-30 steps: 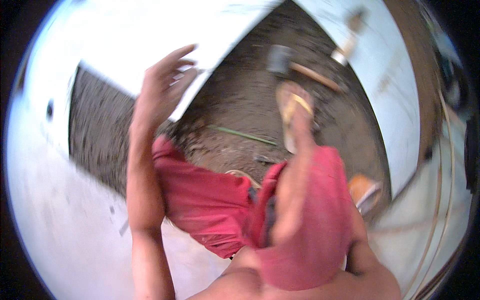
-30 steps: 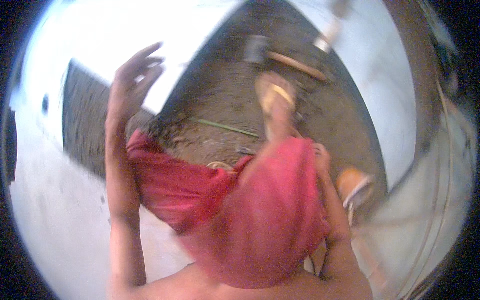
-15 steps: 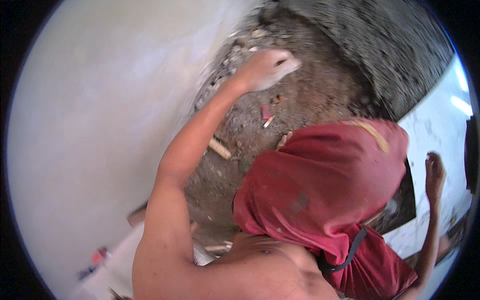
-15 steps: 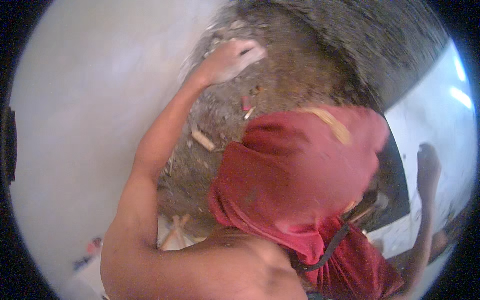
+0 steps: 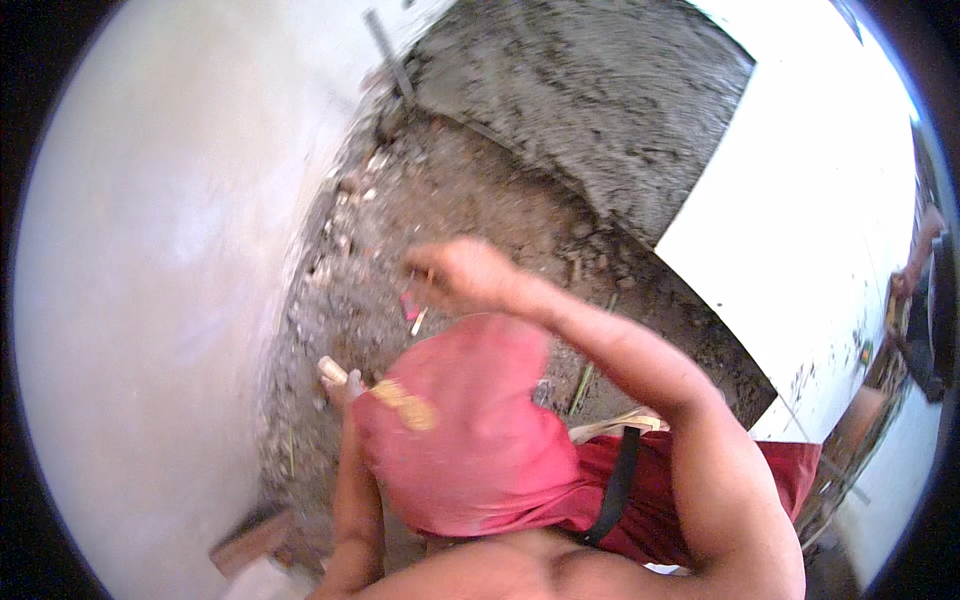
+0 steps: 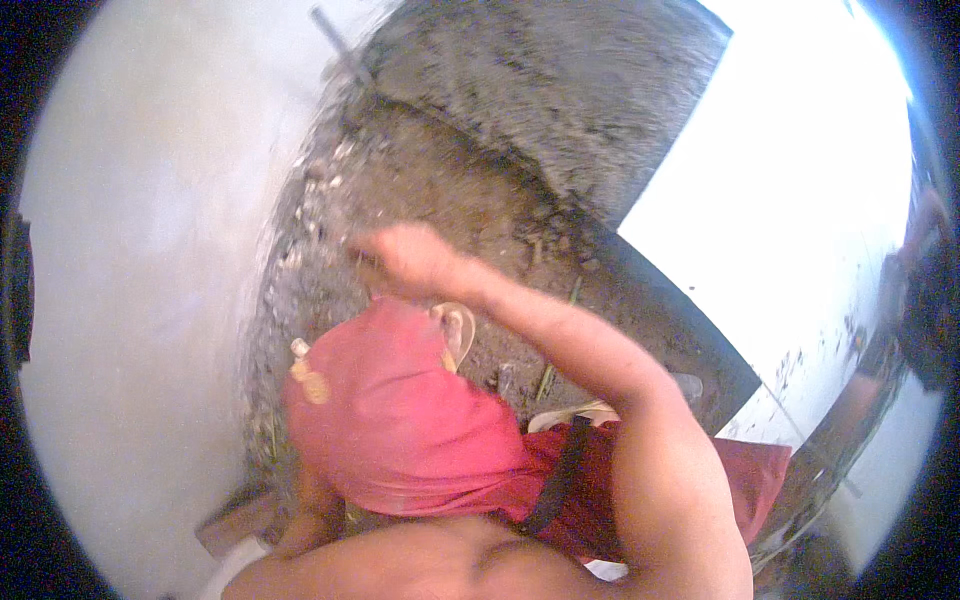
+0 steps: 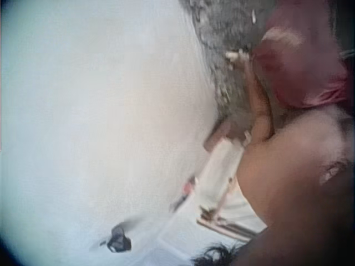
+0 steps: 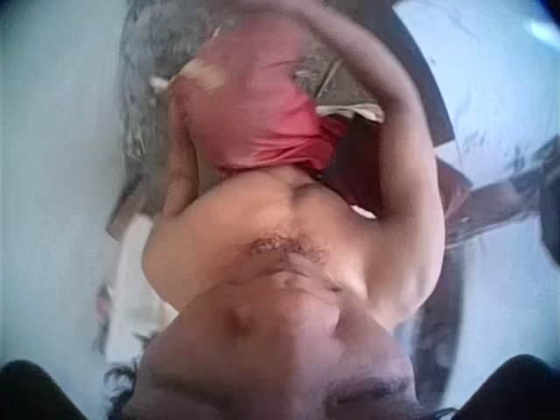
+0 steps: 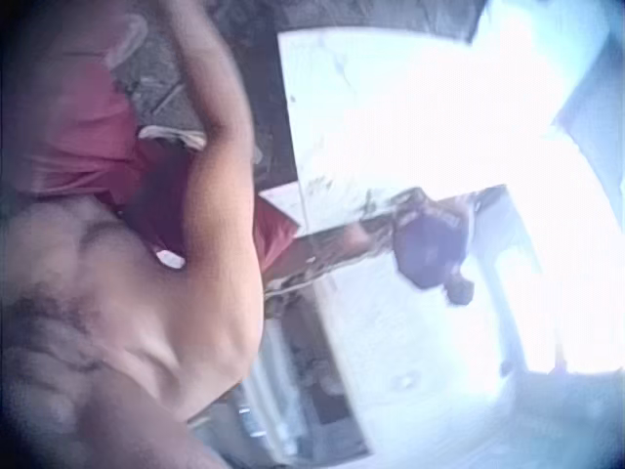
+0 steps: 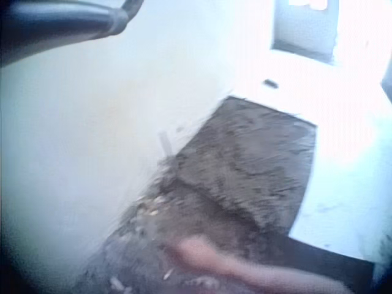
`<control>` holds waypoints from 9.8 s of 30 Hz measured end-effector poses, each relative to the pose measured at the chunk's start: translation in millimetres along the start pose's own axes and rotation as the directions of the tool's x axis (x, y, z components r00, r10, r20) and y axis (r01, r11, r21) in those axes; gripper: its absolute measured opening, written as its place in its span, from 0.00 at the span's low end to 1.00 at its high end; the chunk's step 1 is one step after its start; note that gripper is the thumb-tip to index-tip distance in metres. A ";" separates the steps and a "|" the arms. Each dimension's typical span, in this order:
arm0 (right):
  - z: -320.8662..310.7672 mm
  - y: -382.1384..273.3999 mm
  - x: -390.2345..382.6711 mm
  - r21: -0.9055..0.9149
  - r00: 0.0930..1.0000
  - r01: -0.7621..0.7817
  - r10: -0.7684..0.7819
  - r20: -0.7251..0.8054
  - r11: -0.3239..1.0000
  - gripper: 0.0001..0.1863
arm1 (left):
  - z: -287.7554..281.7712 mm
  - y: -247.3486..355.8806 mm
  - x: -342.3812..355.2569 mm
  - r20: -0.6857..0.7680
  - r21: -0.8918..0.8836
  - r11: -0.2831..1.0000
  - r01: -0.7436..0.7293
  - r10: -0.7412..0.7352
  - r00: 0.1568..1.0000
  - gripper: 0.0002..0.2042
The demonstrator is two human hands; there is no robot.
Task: The person spreads cement on the floor using a trowel, places a large white marble-patterned tile, and taps it into place with a rubber mallet. They adjust the tile alignment and clean excess cement from the edges.
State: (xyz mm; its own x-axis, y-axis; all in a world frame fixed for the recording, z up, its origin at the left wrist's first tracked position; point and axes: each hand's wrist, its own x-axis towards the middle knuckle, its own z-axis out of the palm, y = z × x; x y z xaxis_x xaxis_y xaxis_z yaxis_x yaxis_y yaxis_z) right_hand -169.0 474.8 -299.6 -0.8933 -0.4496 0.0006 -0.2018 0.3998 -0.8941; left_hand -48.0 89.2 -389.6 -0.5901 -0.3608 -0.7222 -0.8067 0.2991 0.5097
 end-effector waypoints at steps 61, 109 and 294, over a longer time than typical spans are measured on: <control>-135.5 124.4 -64.0 0.837 -0.195 0.107 0.837 -0.511 0.536 0.20 | 188.1 387.5 -341.4 0.947 -0.307 -0.404 -0.861 -0.217 -0.236 0.35; -239.5 185.7 -53.7 0.769 -0.068 0.058 0.771 -0.634 0.637 0.18 | 209.3 405.6 -335.2 0.931 -0.331 -0.373 -0.867 -0.280 -0.235 0.38; -74.3 52.1 -483.0 0.606 -0.109 -0.488 0.645 -0.757 0.628 0.18 | 624.9 216.3 -260.5 0.899 0.135 -0.634 -0.762 0.401 -0.175 0.36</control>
State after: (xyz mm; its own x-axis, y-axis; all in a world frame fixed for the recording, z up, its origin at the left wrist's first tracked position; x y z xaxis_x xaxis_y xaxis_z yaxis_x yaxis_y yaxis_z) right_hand 222.1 772.1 -313.2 -0.3369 0.9111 -0.2375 0.5527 -0.0129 -0.8333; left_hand -48.7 799.9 -383.4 -0.1918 0.9773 -0.0895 0.9650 0.2045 0.1644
